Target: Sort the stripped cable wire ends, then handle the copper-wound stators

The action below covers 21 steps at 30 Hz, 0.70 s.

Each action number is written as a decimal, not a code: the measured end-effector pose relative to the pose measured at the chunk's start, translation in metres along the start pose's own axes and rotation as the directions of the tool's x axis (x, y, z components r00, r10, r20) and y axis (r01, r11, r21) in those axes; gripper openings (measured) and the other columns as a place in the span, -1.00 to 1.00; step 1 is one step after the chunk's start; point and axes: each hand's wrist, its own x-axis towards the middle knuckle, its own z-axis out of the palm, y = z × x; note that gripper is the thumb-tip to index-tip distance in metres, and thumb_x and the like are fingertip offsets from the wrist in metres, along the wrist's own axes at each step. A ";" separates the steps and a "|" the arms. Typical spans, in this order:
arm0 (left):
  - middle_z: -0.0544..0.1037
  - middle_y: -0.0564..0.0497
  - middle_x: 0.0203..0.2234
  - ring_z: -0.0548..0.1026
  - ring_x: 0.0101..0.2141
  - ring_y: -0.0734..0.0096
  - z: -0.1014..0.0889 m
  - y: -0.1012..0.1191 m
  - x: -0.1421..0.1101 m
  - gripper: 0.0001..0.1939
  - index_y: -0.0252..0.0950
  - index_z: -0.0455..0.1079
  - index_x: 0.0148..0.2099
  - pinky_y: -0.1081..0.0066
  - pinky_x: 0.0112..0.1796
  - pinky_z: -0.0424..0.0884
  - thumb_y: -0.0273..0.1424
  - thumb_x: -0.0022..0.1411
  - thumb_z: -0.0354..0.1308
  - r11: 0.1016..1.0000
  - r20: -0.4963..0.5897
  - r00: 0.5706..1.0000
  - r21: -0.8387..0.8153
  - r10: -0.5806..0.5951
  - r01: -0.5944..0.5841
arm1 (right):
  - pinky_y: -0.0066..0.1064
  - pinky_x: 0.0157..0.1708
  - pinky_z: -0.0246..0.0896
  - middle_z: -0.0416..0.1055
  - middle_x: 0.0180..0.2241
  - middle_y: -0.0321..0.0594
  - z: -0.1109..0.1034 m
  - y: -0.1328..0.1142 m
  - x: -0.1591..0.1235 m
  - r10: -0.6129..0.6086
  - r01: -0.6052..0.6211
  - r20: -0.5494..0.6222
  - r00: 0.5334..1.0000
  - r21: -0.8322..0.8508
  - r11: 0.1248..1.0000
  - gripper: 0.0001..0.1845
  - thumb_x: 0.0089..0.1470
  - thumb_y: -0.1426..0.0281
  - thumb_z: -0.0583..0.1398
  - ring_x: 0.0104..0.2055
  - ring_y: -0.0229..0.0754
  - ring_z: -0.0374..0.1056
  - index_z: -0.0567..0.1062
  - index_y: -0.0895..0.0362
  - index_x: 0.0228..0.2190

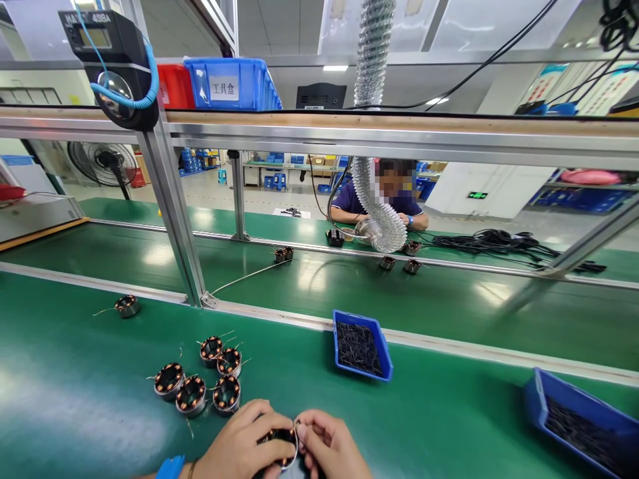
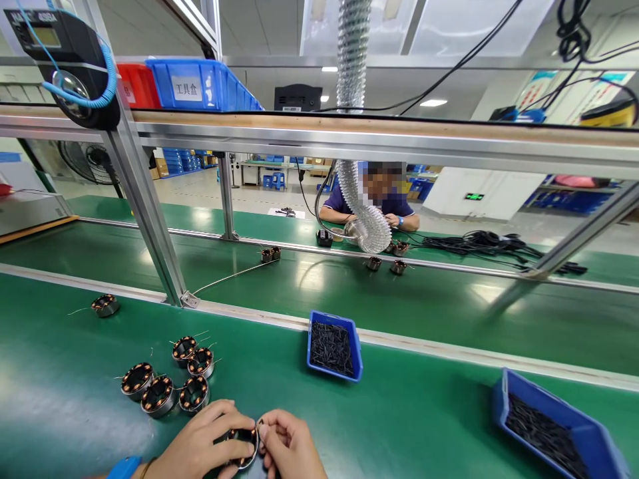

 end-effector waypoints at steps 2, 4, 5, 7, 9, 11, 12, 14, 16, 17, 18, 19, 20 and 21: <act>0.57 0.04 -0.05 0.45 -0.10 0.31 -0.001 0.000 0.000 -0.74 -0.14 0.41 -0.04 0.34 -0.03 0.43 -0.55 0.28 0.10 1.000 0.001 1.000 0.023 0.011 -0.011 | -0.60 -0.71 0.10 0.30 -0.59 -0.41 -0.003 0.002 0.000 0.002 -0.001 -0.021 1.000 0.029 1.000 -0.13 -0.34 -0.34 0.30 -0.67 -0.45 0.15 0.48 0.20 -0.31; 0.58 0.04 -0.05 0.45 -0.11 0.30 -0.002 -0.001 0.000 -0.75 -0.15 0.40 -0.02 0.32 -0.02 0.43 -0.52 0.30 0.09 0.999 -0.008 1.000 0.039 0.030 -0.030 | -0.59 -0.70 0.13 0.30 -0.57 -0.41 -0.006 0.001 0.001 -0.007 0.008 -0.028 1.000 0.040 0.999 -0.12 -0.32 -0.32 0.31 -0.66 -0.44 0.17 0.49 0.20 -0.26; 0.58 0.03 -0.05 0.45 -0.11 0.30 -0.002 -0.001 0.000 -0.75 -0.15 0.40 -0.01 0.32 -0.03 0.43 -0.52 0.31 0.09 0.998 -0.010 0.999 0.041 0.038 -0.037 | -0.60 -0.70 0.13 0.30 -0.57 -0.41 -0.008 0.000 0.001 -0.017 0.018 -0.024 1.000 0.033 0.999 -0.14 -0.30 -0.32 0.30 -0.66 -0.44 0.17 0.49 0.20 -0.28; 0.58 0.03 -0.06 0.45 -0.13 0.30 -0.002 -0.002 0.000 -0.75 -0.15 0.40 -0.01 0.32 -0.04 0.44 -0.52 0.30 0.09 0.998 -0.016 0.999 0.042 0.046 -0.045 | -0.60 -0.69 0.14 0.27 -0.57 -0.41 -0.009 -0.003 0.002 -0.043 0.043 -0.009 0.999 0.001 0.999 -0.20 -0.23 -0.30 0.29 -0.66 -0.45 0.17 0.49 0.20 -0.36; 0.58 0.02 -0.06 0.44 -0.14 0.30 -0.002 -0.002 0.000 -0.74 -0.17 0.40 -0.02 0.33 -0.07 0.44 -0.54 0.29 0.10 0.998 -0.025 0.998 0.041 0.053 -0.052 | -0.60 -0.70 0.12 0.25 -0.58 -0.42 -0.008 -0.006 0.003 -0.064 0.064 -0.010 0.998 -0.029 0.998 -0.23 -0.19 -0.31 0.26 -0.67 -0.45 0.15 0.48 0.20 -0.41; 0.58 0.02 -0.07 0.44 -0.14 0.29 -0.001 -0.002 0.000 -0.74 -0.18 0.40 -0.03 0.33 -0.08 0.44 -0.56 0.28 0.11 0.997 -0.034 0.998 0.044 0.061 -0.060 | -0.60 -0.71 0.09 0.23 -0.61 -0.43 -0.005 -0.007 0.003 -0.057 0.056 -0.020 0.998 -0.059 0.997 -0.23 -0.20 -0.33 0.23 -0.69 -0.46 0.13 0.45 0.18 -0.47; 0.58 0.02 -0.07 0.44 -0.15 0.29 -0.001 -0.001 0.000 -0.74 -0.18 0.40 -0.03 0.33 -0.09 0.44 -0.56 0.27 0.11 0.997 -0.036 0.997 0.047 0.062 -0.061 | -0.60 -0.72 0.08 0.22 -0.63 -0.44 -0.003 -0.007 0.003 -0.042 0.040 -0.025 0.999 -0.072 0.997 -0.22 -0.22 -0.35 0.22 -0.70 -0.46 0.12 0.43 0.17 -0.50; 0.58 0.01 -0.09 0.44 -0.15 0.29 -0.001 -0.001 0.000 -0.75 -0.19 0.40 -0.04 0.33 -0.10 0.45 -0.56 0.27 0.11 0.997 -0.030 0.998 0.055 0.059 -0.058 | -0.59 -0.75 0.03 0.19 -0.67 -0.45 0.001 -0.006 0.003 -0.003 0.000 -0.031 1.000 -0.089 0.996 -0.19 -0.29 -0.40 0.20 -0.74 -0.46 0.08 0.39 0.16 -0.55; 0.58 0.00 -0.10 0.44 -0.16 0.30 -0.001 -0.001 0.000 -0.76 -0.19 0.40 -0.05 0.34 -0.12 0.45 -0.55 0.27 0.11 0.996 -0.022 0.998 0.062 0.060 -0.059 | -0.59 -0.77 0.00 0.19 -0.69 -0.44 0.003 -0.004 0.004 0.019 -0.022 -0.033 0.999 -0.093 0.995 -0.17 -0.34 -0.42 0.20 -0.75 -0.45 0.07 0.38 0.16 -0.58; 0.58 0.00 -0.10 0.43 -0.17 0.31 0.000 -0.001 0.000 -0.76 -0.19 0.40 -0.05 0.35 -0.12 0.46 -0.55 0.27 0.11 0.996 -0.015 0.998 0.067 0.061 -0.060 | -0.59 -0.77 0.01 0.19 -0.69 -0.43 0.003 -0.003 0.004 0.021 -0.024 -0.033 0.999 -0.091 0.996 -0.16 -0.35 -0.42 0.20 -0.75 -0.45 0.08 0.39 0.16 -0.58; 0.58 0.00 -0.11 0.43 -0.17 0.31 0.000 -0.001 -0.001 -0.77 -0.18 0.41 -0.05 0.36 -0.13 0.46 -0.54 0.28 0.11 0.995 -0.012 0.998 0.075 0.064 -0.063 | -0.59 -0.76 0.02 0.21 -0.68 -0.42 0.002 -0.001 0.004 0.020 -0.023 -0.033 0.999 -0.085 0.996 -0.16 -0.35 -0.41 0.21 -0.75 -0.44 0.09 0.42 0.17 -0.57; 0.58 0.00 -0.11 0.43 -0.18 0.32 0.001 -0.001 -0.001 -0.78 -0.18 0.41 -0.05 0.36 -0.14 0.45 -0.53 0.28 0.12 0.994 -0.016 0.997 0.088 0.070 -0.068 | -0.58 -0.75 0.05 0.23 -0.67 -0.40 0.001 0.001 0.004 0.015 -0.018 -0.032 0.999 -0.079 0.997 -0.16 -0.34 -0.40 0.22 -0.74 -0.43 0.11 0.46 0.19 -0.55; 0.58 0.01 -0.11 0.43 -0.19 0.33 0.002 -0.001 -0.001 -0.78 -0.18 0.41 -0.06 0.37 -0.14 0.45 -0.53 0.28 0.12 0.992 -0.027 0.997 0.107 0.074 -0.071 | -0.57 -0.73 0.08 0.25 -0.65 -0.38 -0.001 0.004 0.004 0.006 -0.008 -0.027 1.000 -0.075 0.997 -0.16 -0.31 -0.38 0.23 -0.72 -0.42 0.13 0.50 0.20 -0.51; 0.58 0.01 -0.12 0.43 -0.20 0.34 0.002 -0.002 -0.002 -0.79 -0.18 0.41 -0.06 0.37 -0.15 0.45 -0.53 0.29 0.12 0.989 -0.037 0.996 0.128 0.078 -0.073 | -0.56 -0.72 0.11 0.27 -0.64 -0.37 -0.004 0.008 0.003 -0.011 0.009 -0.022 1.000 -0.080 0.997 -0.17 -0.25 -0.36 0.23 -0.71 -0.41 0.15 0.56 0.21 -0.46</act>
